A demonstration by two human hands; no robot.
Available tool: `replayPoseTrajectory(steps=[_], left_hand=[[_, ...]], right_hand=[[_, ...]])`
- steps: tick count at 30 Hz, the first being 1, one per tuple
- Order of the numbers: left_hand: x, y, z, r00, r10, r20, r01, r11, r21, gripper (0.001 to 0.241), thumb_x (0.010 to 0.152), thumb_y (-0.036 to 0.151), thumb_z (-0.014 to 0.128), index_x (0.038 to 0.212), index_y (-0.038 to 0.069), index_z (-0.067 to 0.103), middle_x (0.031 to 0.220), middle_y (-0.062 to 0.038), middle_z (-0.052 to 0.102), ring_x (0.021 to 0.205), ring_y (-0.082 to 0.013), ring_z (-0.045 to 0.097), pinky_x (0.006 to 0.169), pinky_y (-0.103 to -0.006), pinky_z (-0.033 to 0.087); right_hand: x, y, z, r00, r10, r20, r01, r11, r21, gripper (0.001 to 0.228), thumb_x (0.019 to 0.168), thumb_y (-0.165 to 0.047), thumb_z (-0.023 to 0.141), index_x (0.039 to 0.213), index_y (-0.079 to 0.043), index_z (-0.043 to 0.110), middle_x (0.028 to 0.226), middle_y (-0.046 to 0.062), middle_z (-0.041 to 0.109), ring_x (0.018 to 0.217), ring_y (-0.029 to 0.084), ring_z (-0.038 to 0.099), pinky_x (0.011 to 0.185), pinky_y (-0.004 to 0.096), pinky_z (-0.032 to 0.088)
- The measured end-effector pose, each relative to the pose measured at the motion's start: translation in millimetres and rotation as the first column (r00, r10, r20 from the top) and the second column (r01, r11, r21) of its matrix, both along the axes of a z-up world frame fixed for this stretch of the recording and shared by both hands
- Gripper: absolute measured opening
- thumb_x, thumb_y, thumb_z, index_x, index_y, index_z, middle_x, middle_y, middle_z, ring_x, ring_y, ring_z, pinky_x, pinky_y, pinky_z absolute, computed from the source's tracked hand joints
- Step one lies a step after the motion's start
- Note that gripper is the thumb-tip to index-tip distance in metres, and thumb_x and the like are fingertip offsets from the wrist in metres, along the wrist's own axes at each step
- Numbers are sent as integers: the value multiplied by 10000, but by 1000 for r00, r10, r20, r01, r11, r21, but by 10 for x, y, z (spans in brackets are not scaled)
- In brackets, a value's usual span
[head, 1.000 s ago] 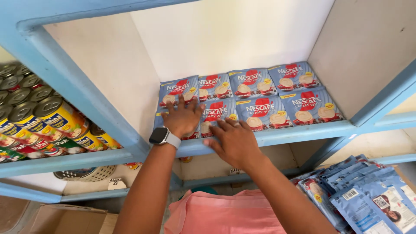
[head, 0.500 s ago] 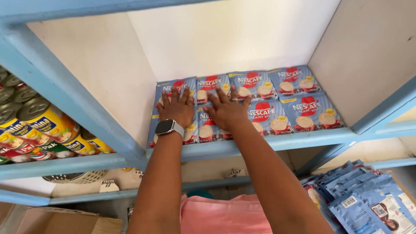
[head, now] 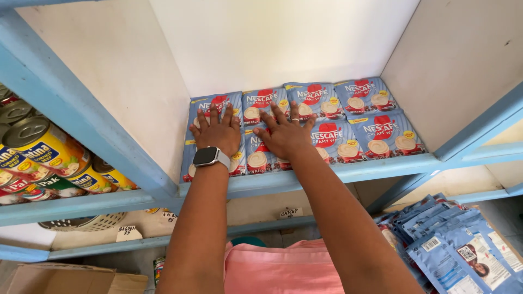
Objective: The person arranges and stocks coffee sachets on a store shelf.
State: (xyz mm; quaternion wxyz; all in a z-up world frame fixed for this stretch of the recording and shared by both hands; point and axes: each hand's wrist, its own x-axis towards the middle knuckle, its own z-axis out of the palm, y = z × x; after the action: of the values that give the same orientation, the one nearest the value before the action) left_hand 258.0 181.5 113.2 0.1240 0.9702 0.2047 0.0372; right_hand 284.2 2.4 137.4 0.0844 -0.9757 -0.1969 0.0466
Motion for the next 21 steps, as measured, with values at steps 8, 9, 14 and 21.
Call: replayPoseTrajectory(steps=[8,9,14,21], left_hand=[[52,-168,-83,956,-189,226,157,976,149,596,1045,541,274,1594,317,328,1711,-26,205,1559,-385,158,1208,-672,118],[80,-175,-50,955,-191,226,159,976,151,596,1045,541,274,1594,317,328,1711,-26,205,1559,-385,158,1208,-672,118],[9,-250,31,974,-219,63,213,972,99,636,1032,566,271,1608,296,292,1704,-8,187,1562,-373,137,1195,-681,145],[40,-137,-16,985,-172,21,170,982,88,681,1018,560,265,1623,249,230,1706,38,136,1560,-367,85,1199,-658,121]], right_hand=[[214,-186,45,975,-46,216,51,999,-19,787,951,-759,270,1611,-336,209,1715,-35,48,1580,333,-35,1127,789,-24],[224,-189,69,975,-48,216,53,998,-17,787,951,-759,270,1611,-336,209,1715,-35,48,1580,333,-35,1127,789,-24],[292,-223,-47,994,-105,7,105,994,9,848,911,-780,317,1629,-356,163,1726,2,12,1578,355,7,1115,806,50],[264,-224,-1,992,-123,-16,123,992,-34,836,918,-781,306,1630,-372,148,1726,-13,-2,1584,347,-18,1107,830,21]])
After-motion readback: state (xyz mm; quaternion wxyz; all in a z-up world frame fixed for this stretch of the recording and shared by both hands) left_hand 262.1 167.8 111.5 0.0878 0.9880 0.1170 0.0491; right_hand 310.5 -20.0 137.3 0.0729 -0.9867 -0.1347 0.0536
